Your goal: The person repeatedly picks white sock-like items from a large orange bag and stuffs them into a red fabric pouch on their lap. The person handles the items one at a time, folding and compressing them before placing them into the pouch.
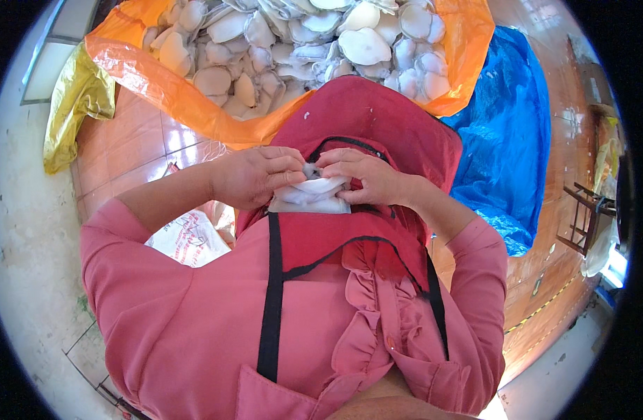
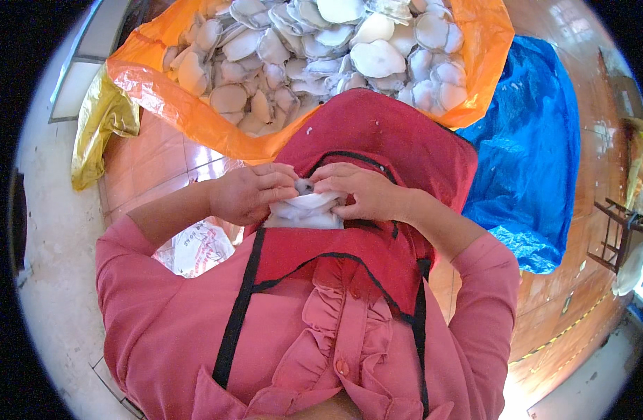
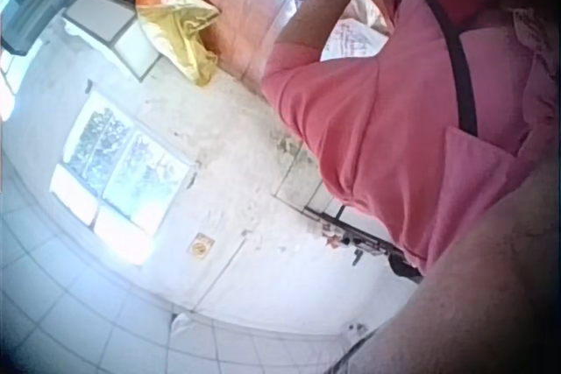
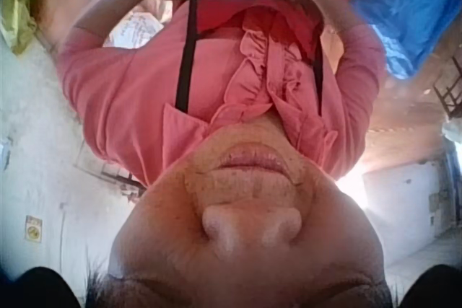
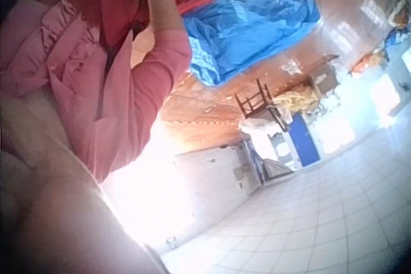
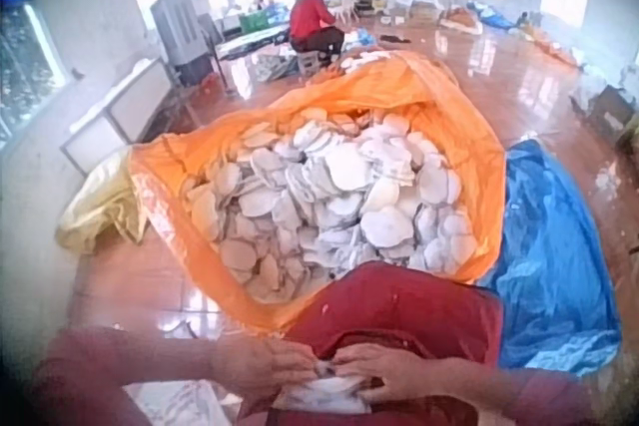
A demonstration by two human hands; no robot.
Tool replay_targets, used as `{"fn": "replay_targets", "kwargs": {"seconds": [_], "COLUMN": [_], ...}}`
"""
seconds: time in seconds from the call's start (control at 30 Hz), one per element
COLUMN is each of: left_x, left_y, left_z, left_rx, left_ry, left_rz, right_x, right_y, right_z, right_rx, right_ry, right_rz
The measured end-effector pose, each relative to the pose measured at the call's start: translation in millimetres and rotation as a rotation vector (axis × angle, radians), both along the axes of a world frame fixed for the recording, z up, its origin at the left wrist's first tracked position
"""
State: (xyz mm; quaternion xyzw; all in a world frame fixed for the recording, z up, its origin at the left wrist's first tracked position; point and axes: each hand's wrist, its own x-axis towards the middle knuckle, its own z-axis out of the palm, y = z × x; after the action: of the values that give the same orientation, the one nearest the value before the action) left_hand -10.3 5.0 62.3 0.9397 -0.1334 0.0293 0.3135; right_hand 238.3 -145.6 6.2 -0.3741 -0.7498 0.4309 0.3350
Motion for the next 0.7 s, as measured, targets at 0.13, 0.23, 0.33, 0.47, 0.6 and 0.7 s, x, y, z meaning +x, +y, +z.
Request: {"fn": "replay_targets", "kwargs": {"seconds": [0.13, 0.23, 0.33, 0.47, 0.6, 0.7], "left_x": [-5.9, -2.0, -6.6, 0.4, 3.4, 6.1], "left_y": [-3.7, -3.9, -9.9, -6.1, -10.4, -15.9], "left_z": [-30.4, -35.7, -26.1, -23.5, -25.8, -26.1], "left_rx": [0.025, 0.011, -0.142, 0.097, 0.079, 0.028], "left_ry": [-0.103, -0.193, 0.073, -0.211, -0.25, -0.274], "left_rz": [-0.029, -0.052, 0.097, -0.03, 0.027, 0.151], "right_x": [3.8, 4.4, 1.7, -4.5, -21.4, -29.9], "right_y": [-0.3, -2.0, -4.4, -7.6, -12.5, -10.2], "right_z": [2.4, 3.6, 4.4, -6.6, -28.6, -32.7], "right_rx": [-0.114, -0.148, -0.169, -0.138, 0.013, 0.186], "right_ry": [-0.019, -0.033, -0.029, 0.068, 0.164, 0.189], "right_rz": [0.059, 0.069, 0.052, -0.029, -0.191, -0.335]}}
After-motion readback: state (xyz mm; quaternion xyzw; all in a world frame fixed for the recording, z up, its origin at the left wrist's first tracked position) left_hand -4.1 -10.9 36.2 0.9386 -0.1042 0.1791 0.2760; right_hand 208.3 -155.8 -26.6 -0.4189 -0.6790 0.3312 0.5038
